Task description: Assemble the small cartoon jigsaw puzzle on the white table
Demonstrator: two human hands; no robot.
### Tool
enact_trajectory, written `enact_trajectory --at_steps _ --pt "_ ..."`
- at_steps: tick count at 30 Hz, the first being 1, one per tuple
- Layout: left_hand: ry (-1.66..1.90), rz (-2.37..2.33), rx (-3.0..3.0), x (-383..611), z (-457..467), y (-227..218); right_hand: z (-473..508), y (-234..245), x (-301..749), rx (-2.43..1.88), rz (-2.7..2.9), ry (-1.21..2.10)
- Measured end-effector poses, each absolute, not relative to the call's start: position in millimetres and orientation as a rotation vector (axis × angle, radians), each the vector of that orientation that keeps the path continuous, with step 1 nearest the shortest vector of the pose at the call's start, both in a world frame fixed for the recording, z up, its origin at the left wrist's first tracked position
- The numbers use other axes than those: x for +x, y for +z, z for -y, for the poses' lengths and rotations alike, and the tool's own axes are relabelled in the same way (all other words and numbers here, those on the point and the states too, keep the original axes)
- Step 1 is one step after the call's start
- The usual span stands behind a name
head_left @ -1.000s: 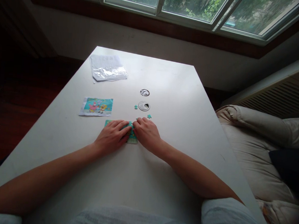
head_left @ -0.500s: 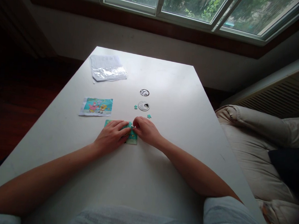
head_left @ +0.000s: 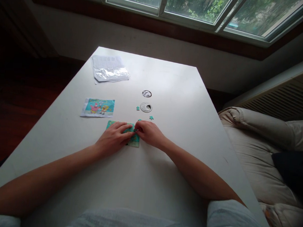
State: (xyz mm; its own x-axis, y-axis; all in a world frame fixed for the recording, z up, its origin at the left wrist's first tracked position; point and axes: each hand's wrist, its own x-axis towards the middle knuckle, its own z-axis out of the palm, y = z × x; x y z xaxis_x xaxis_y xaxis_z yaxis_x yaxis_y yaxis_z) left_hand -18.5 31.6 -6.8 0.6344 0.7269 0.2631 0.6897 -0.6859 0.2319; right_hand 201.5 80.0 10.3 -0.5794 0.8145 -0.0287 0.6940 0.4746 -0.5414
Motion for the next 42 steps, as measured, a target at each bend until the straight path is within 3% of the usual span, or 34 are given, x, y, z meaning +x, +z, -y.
enact_trajectory --at_steps 21,32,42 --pt "0.422 -1.044 2.767 -2.1 -11.1 -3.2 -82.8 18.0 225.2 -1.397 2.387 1.156" --pt "0.471 -1.169 2.781 -4.6 -15.8 -6.2 -93.6 10.5 236.5 -1.679 2.342 0.626" --pt "0.547 -1.174 2.753 -7.1 -18.8 -7.4 -101.6 2.3 223.9 -1.477 2.402 0.353"
